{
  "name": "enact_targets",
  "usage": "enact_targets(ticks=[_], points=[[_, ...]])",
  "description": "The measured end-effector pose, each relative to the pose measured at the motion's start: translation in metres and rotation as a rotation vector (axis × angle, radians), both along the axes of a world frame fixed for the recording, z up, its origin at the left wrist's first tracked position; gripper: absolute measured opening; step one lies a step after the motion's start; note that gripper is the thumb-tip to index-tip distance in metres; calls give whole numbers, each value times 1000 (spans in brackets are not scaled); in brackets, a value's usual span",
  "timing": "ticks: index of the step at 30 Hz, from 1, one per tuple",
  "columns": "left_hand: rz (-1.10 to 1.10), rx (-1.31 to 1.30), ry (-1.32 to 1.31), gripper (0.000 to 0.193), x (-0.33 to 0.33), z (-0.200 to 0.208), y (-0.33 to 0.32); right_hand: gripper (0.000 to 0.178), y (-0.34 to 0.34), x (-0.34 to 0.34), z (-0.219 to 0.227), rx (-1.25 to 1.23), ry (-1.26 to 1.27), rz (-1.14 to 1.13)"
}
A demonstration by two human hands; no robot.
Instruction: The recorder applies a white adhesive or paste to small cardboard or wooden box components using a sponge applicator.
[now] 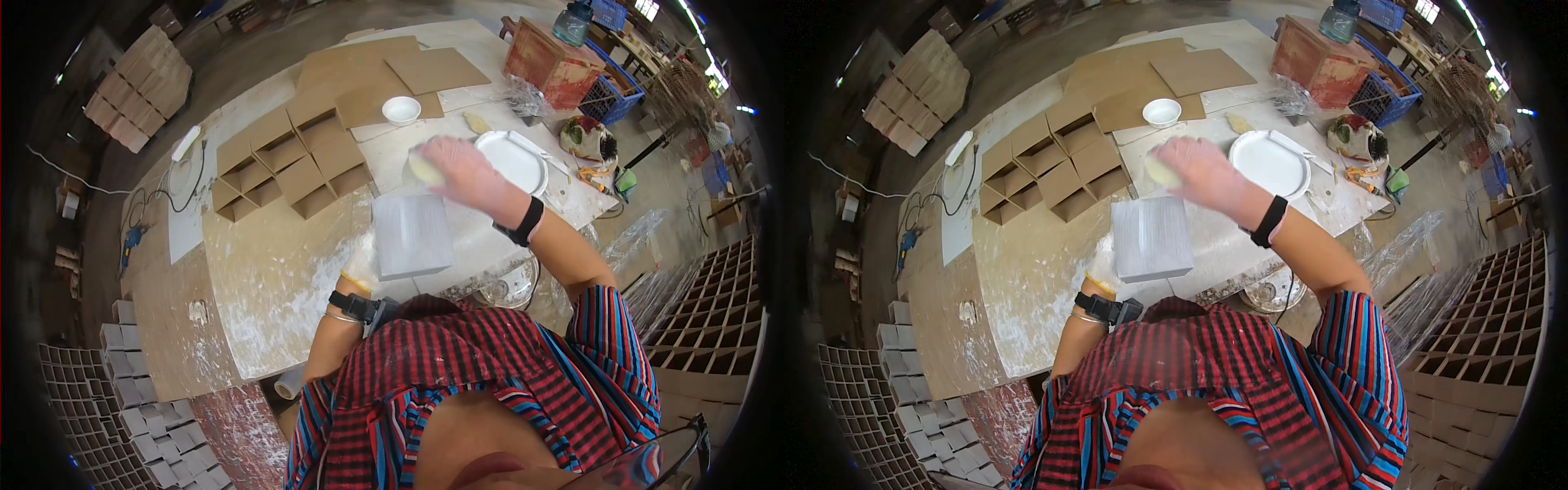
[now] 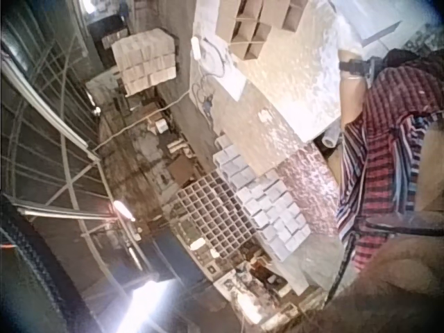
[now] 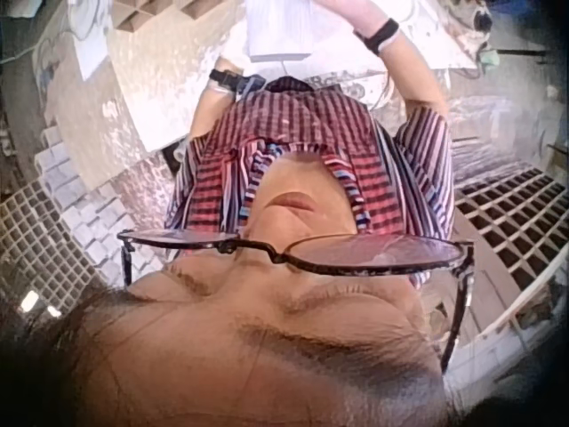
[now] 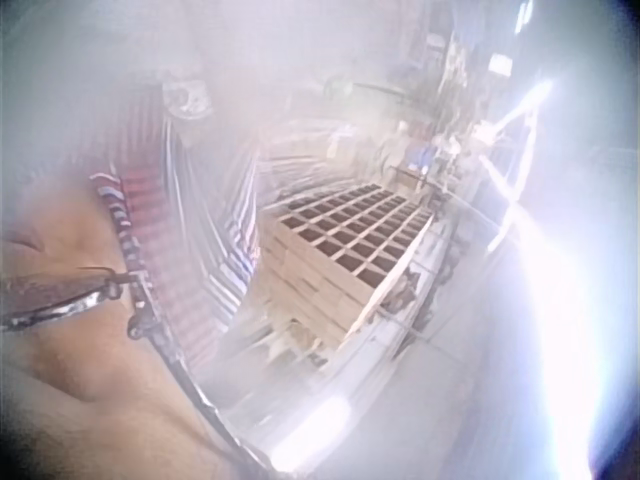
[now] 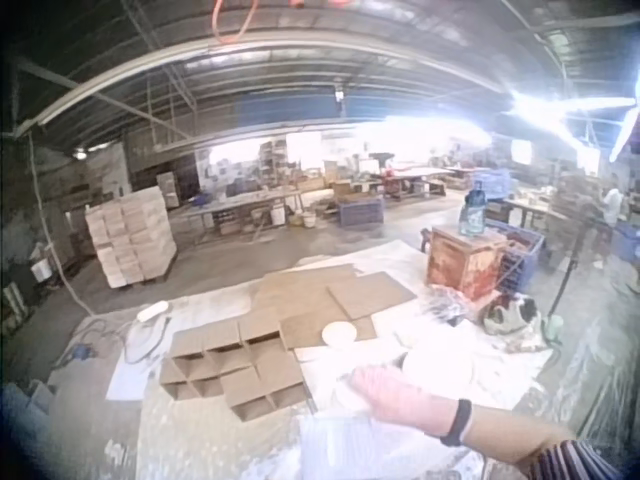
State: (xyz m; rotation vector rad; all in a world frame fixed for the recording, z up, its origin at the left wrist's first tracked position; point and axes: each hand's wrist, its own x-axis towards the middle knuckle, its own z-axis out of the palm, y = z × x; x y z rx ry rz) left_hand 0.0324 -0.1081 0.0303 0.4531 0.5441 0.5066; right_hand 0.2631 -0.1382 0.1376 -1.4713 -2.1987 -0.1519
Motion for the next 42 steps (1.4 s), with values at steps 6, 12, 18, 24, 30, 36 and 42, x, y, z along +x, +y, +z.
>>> enact_targets(ticks=[6, 12, 18, 24, 30, 36, 42], points=[[181, 3, -180, 41, 6, 12, -10, 53, -6, 25, 18, -151, 690, -170], [362, -56, -160, 43, -2, 4, 4, 58, -13, 29, 7, -398, 1388, -86], [405, -62, -279, 41, -15, 9, 11, 57, -17, 19, 5, -487, 1577, 84], [280, -3, -265, 41, -15, 18, 20, 60, -26, -26, 15, -19, 504, 123], [91, 55, -364, 39, -11, 8, 21, 58, -32, -58, 13, 180, -357, 428], [92, -95, -389, 36, -2, 4, 11, 52, 25, -43, 27, 170, -423, 255], [104, 184, -56, 36, -16, -22, 14, 56, 24, -26, 48, 111, 118, 122]])
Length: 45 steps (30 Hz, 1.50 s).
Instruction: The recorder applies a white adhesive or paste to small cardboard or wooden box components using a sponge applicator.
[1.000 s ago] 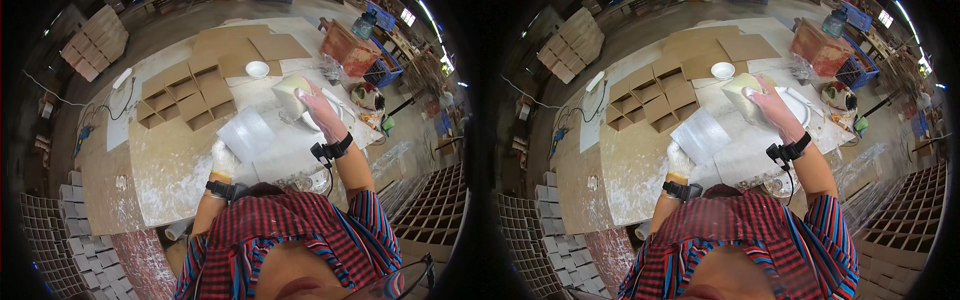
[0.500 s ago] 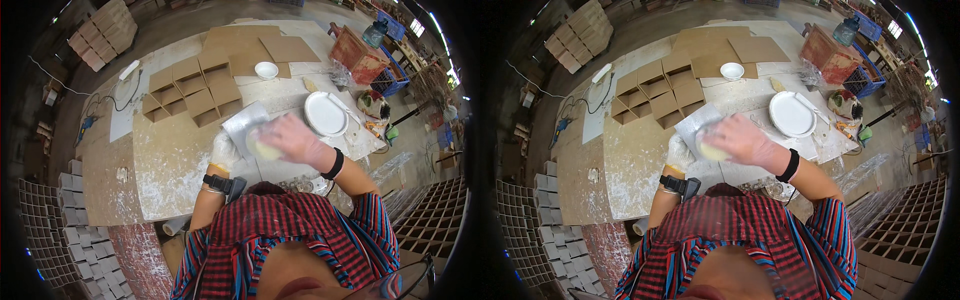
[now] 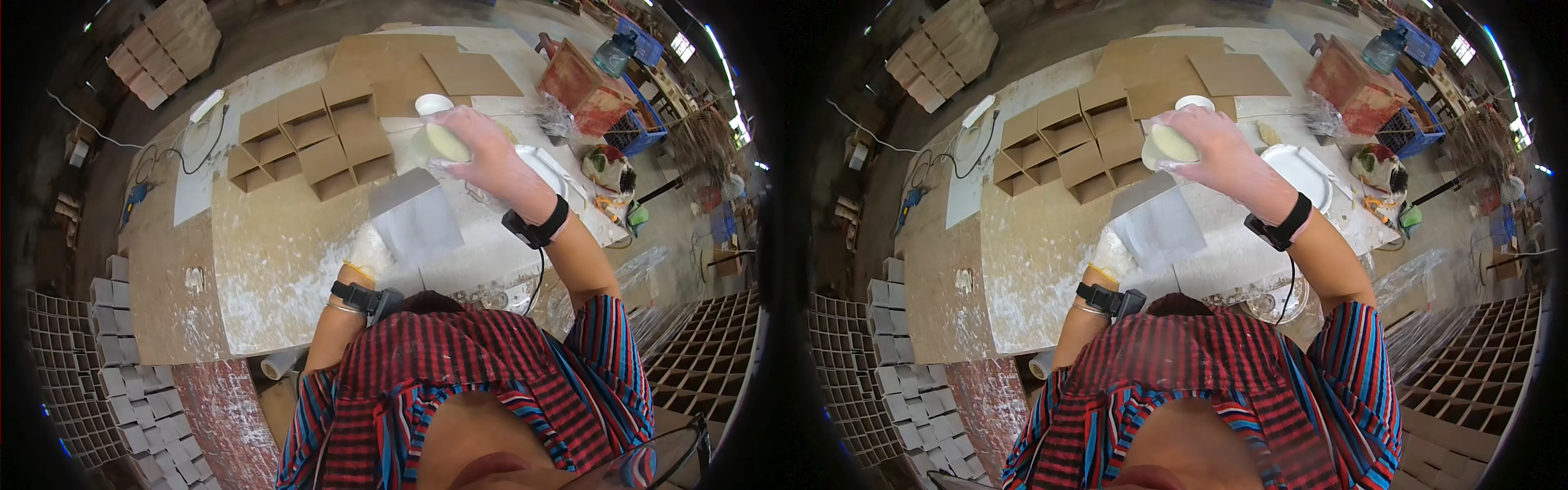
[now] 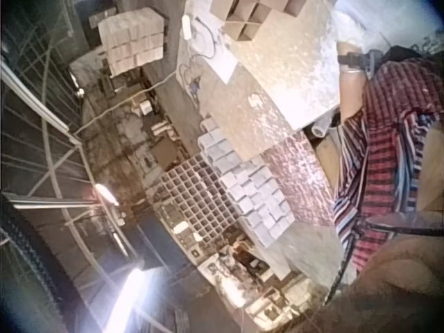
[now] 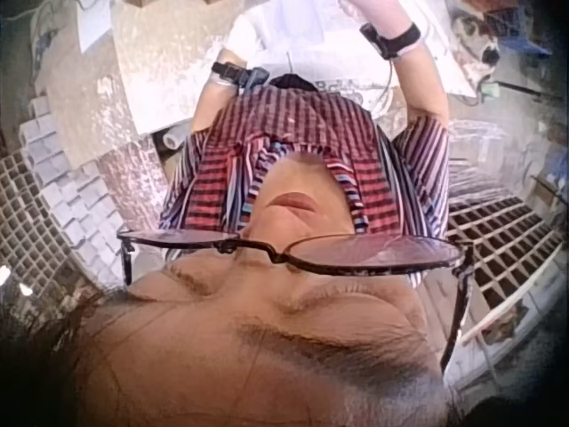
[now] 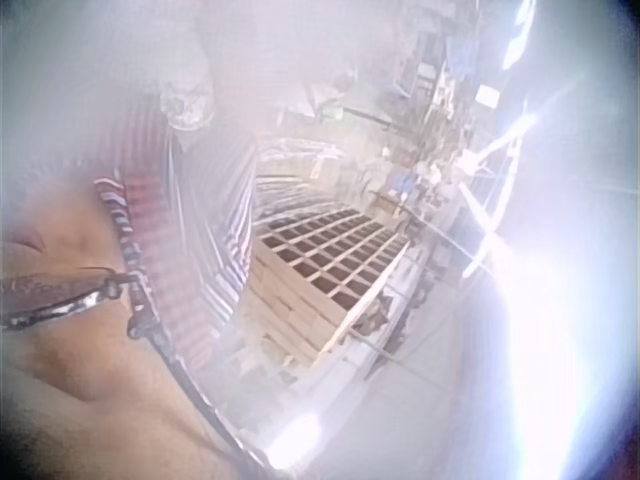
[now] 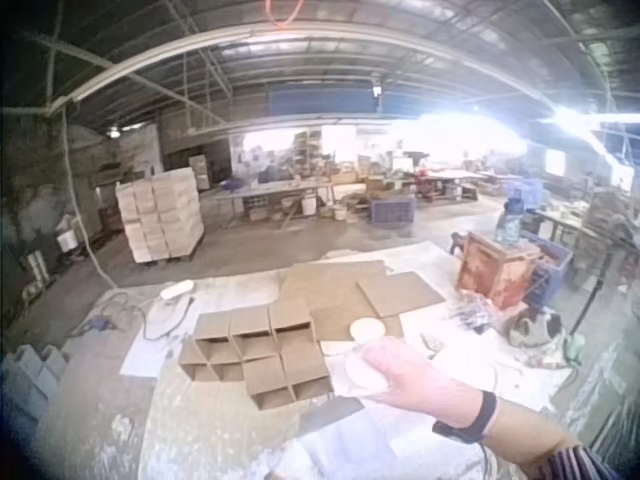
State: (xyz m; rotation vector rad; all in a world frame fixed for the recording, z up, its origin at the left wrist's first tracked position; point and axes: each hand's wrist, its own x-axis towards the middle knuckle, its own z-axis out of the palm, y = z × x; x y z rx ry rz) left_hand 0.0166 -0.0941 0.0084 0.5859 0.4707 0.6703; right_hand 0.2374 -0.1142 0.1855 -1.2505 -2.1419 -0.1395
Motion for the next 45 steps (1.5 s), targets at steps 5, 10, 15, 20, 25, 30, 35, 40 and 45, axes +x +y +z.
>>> enact_targets(ticks=[5, 10, 15, 20, 25, 30, 35, 40, 45], points=[[-42, 162, -128, 36, -6, -6, 8, 51, -9, -3, -1, -274, 388, -17], [62, -129, -70, 41, 7, 18, 8, 57, -17, -13, -9, 181, 33, 23], [-297, -117, -631, 37, 1, 26, 6, 57, -53, -38, -27, 8, -440, 249], [-165, 129, -214, 35, 11, 17, 2, 52, -32, -43, -37, 102, -579, 339], [-132, -117, -83, 32, 20, 29, -12, 61, 14, -16, -21, 29, -315, -56], [-111, -295, -232, 32, 12, 49, -17, 71, -37, -9, -30, 49, -159, 145], [-103, -200, -147, 33, 3, 45, -12, 74, -66, -15, -49, -58, -507, 297], [-81, -233, 16, 33, 6, 31, -12, 69, -9, 12, -39, 46, -432, -34], [-276, 1398, 758, 29, -4, 16, -10, 53, 0, 32, -23, 3, -2, -147]])
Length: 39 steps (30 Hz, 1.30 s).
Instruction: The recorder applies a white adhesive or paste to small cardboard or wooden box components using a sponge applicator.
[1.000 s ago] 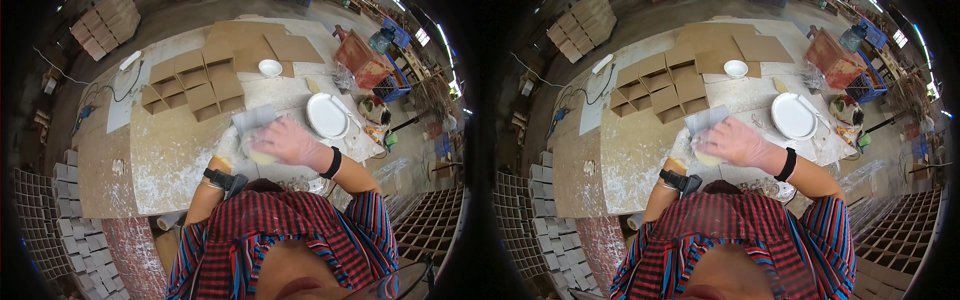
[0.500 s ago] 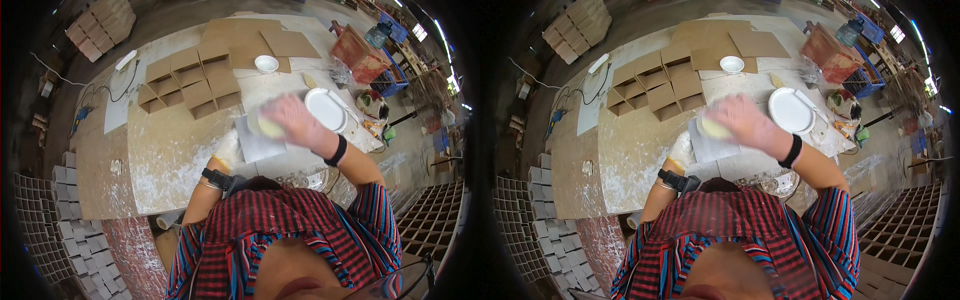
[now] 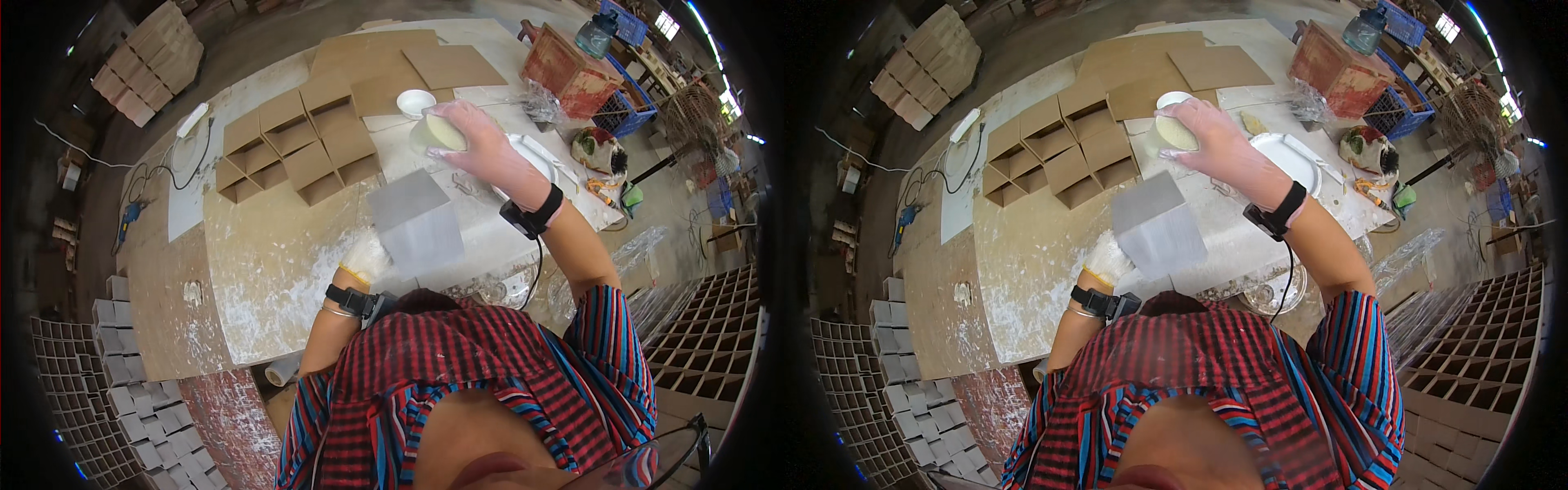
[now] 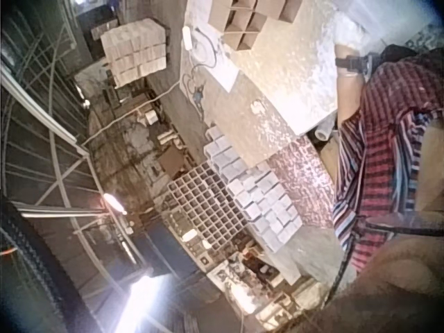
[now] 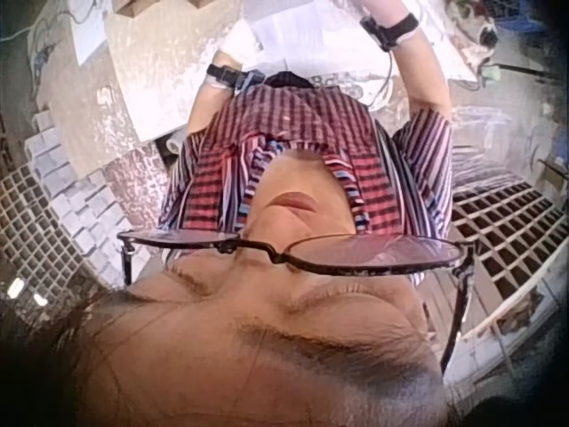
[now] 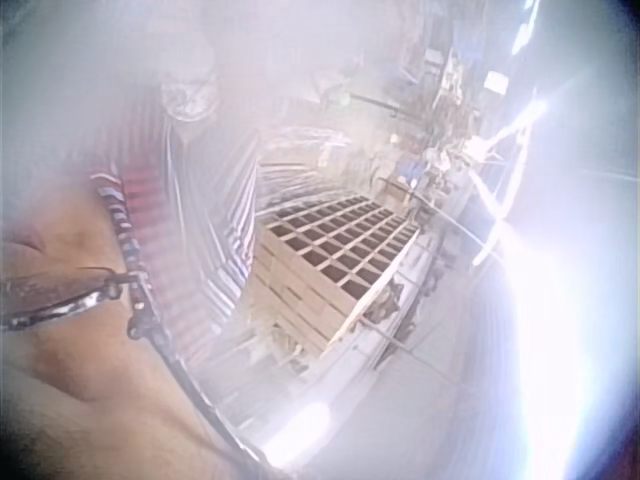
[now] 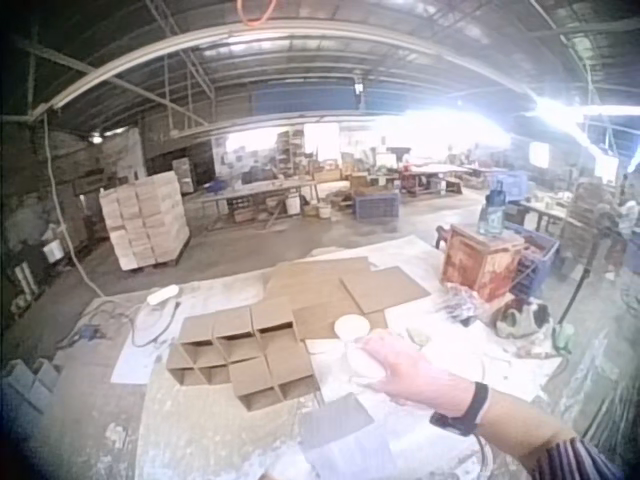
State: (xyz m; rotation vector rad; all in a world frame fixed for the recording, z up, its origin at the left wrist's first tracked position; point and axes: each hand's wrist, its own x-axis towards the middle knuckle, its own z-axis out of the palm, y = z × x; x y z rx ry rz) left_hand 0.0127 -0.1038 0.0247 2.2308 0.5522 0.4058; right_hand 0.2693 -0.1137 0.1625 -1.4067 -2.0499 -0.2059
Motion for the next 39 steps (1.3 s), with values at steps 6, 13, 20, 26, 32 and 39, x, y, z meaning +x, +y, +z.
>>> enact_targets(ticks=[6, 13, 20, 26, 32, 39], points=[[222, -461, -300, 31, 6, -15, 0, 52, -11, -19, 11, -143, 209, 178], [233, -1534, -1094, 37, 22, 8, 5, 51, -23, -41, 14, -153, -206, 193], [249, -1771, -1223, 41, 18, 21, -3, 49, -28, -42, 13, -393, -210, 237], [291, -1635, -1036, 43, 21, 13, 2, 50, -25, -37, 20, -230, -56, 204], [289, -1563, -995, 47, 26, 12, 1, 52, -47, -50, 1, -222, -319, 377], [310, -1633, -807, 49, 31, 8, -2, 57, -7, -25, -2, -127, -141, 29]])
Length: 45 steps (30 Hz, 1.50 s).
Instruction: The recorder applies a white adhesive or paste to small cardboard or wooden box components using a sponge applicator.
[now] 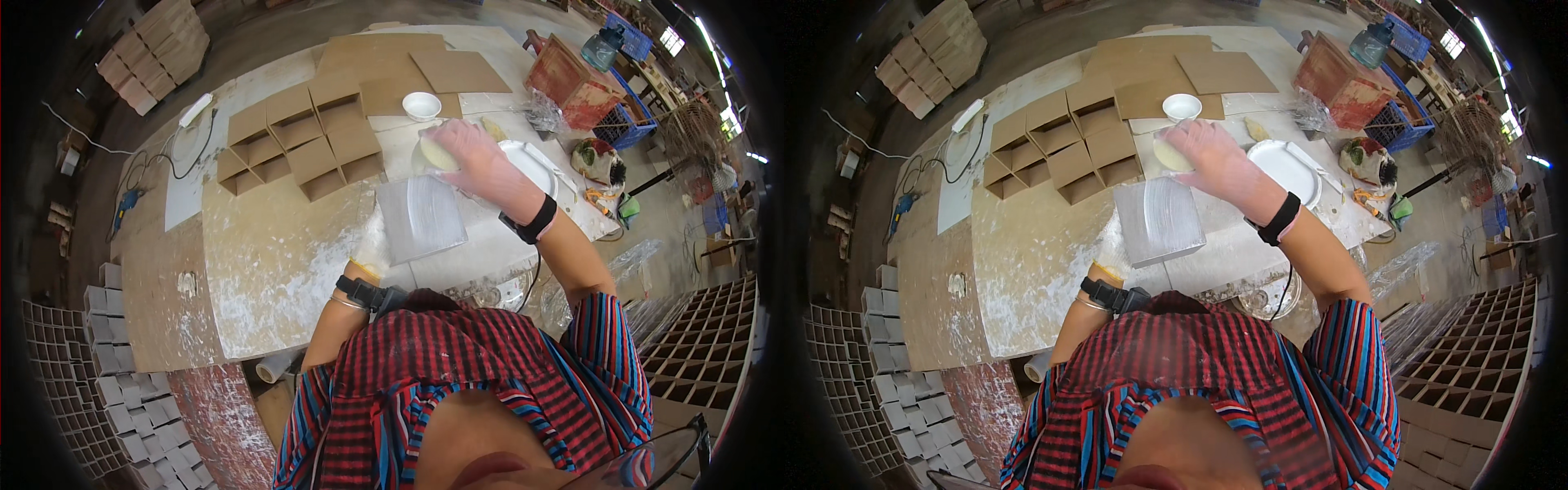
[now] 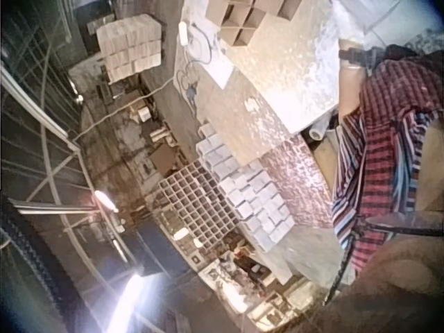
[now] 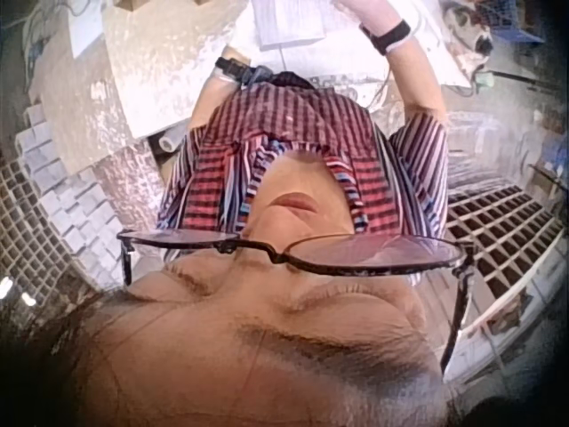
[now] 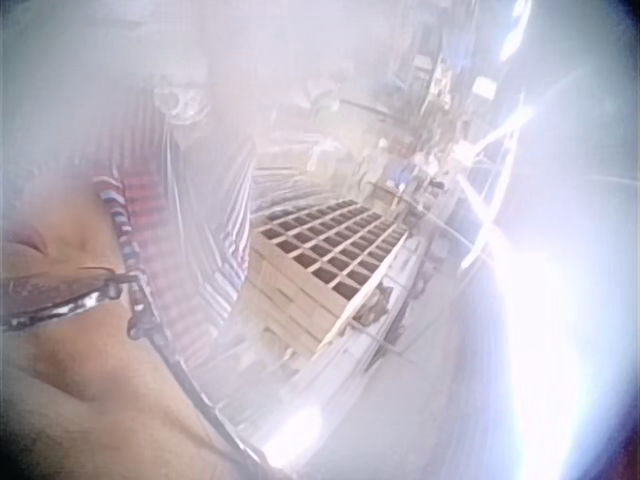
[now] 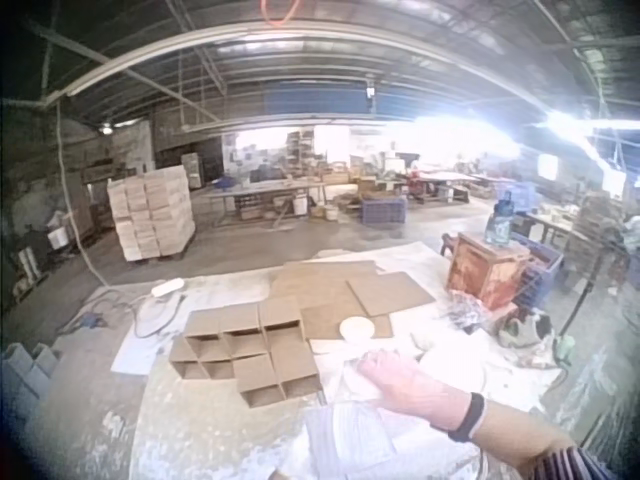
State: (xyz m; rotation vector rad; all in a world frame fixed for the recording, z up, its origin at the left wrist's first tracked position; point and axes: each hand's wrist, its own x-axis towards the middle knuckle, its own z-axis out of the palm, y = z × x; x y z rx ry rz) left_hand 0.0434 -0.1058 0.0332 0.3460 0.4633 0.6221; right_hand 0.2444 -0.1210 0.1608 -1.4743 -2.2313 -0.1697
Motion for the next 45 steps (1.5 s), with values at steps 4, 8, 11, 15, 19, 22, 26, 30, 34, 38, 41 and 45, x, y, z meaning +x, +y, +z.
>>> enact_targets(ticks=[4, 8, 11, 15, 19, 22, 26, 30, 34, 38, 41, 45], points=[[-32, 82, -130, 47, -2, -28, 14, 58, -24, -13, -4, 138, 124, 256], [-31, 1323, 333, 42, 2, -40, 23, 56, -46, -36, -17, -48, -152, 415], [-47, 461, 73, 39, 6, -23, 10, 55, -18, -33, -11, -6, -176, 310], [-65, 246, -17, 42, 8, 3, -7, 57, 5, -17, 7, 38, -90, 63], [-40, 260, 97, 40, 1, 2, -2, 60, -30, -35, 0, 33, 7, 342], [-45, 311, 145, 39, 1, -4, 1, 61, -32, -48, -11, -78, -201, 453], [-32, 228, 167, 40, 0, 2, -9, 55, 7, -26, -8, 22, 16, 181], [16, 52, 39, 44, -11, 9, -6, 62, -9, -2, -5, 45, 31, 118], [59, 52, 86, 52, -32, 0, 4, 68, -56, -21, -16, -72, -59, 280], [77, 6, 6, 52, -40, -3, 4, 72, -58, -36, -27, -147, -233, 292], [56, -49, -27, 50, -43, 4, 1, 72, -32, -31, -27, -49, -218, 226], [31, -47, -75, 47, -58, 8, 0, 69, -20, -38, -19, 54, -140, 34]])
